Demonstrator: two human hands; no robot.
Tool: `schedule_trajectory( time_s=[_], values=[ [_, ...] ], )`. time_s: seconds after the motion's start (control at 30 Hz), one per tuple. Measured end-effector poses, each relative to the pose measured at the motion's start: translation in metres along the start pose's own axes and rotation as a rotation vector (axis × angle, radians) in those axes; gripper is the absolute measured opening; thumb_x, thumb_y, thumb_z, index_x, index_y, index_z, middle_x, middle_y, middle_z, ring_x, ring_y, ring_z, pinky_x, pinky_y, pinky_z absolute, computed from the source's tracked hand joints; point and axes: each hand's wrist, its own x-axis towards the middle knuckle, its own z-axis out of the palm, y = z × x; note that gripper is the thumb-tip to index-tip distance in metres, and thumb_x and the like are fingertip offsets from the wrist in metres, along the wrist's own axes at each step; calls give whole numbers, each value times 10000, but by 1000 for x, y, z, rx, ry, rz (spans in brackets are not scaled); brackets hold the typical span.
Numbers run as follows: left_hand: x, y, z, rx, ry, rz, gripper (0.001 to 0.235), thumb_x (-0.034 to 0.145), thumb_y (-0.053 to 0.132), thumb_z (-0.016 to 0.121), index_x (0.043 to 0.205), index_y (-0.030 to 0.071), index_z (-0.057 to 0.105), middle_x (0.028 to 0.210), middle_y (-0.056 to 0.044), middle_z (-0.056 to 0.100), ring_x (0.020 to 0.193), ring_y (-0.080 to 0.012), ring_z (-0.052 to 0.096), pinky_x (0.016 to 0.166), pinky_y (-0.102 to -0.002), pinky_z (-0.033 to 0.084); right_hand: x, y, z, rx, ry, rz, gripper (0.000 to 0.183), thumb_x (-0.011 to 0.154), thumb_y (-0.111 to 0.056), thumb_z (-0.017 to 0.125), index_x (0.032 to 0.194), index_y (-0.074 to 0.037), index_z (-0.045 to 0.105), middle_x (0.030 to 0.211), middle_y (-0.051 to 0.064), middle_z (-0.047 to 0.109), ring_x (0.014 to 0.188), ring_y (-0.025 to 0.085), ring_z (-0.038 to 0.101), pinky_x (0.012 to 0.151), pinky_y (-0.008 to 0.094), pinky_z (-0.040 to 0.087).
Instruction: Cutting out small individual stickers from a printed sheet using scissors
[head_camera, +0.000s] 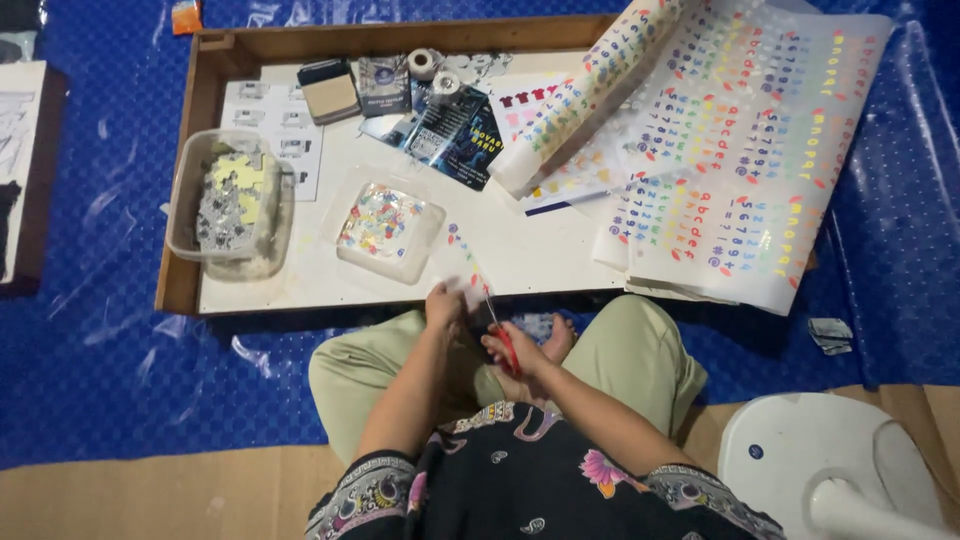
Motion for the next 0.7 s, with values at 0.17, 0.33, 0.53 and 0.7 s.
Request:
schedule_trajectory(
  time_s=[0.17, 0.33, 0.53, 0.7],
  values=[
    [11, 13, -10, -672, -29, -35, 518, 883, -25, 578, 1392, 70, 564, 1104, -152, 643, 772, -240, 630, 781, -574, 648, 2, -7, 2, -7, 3, -100, 432, 901, -253, 797, 1237, -122, 560, 793, 99, 657, 617, 156, 635, 504, 242, 573],
    [-11, 47, -30, -732, -56, 3, 435, 876, -3, 683, 1296, 48, 583, 899, -38, 636, 603, -103, 581, 706, -500, 683, -15, -35, 7, 49, 27, -64, 400, 917, -315, 786, 1190, -141, 552, 647, 61, 595, 487, 139, 593, 405, 237, 530],
    [-2, 26, -20, -762, -96, -18, 426, 886, -20, 700, 1283, 34, 556, 899, -68, 641, 634, -144, 574, 756, -574, 651, -14, -38, 10, -13, -6, -108, 403, 897, -287, 819, 1159, -82, 592, 611, 82, 611, 467, 159, 622, 377, 265, 530],
    [19, -10, -6, -717, -118, 26, 447, 851, -48, 702, 1269, 75, 602, 934, -92, 692, 694, -179, 674, 688, -461, 666, -13, -49, 10, -21, 1, -157, 415, 885, -263, 827, 1172, -74, 595, 607, 101, 593, 457, 165, 609, 381, 278, 549]
  ],
)
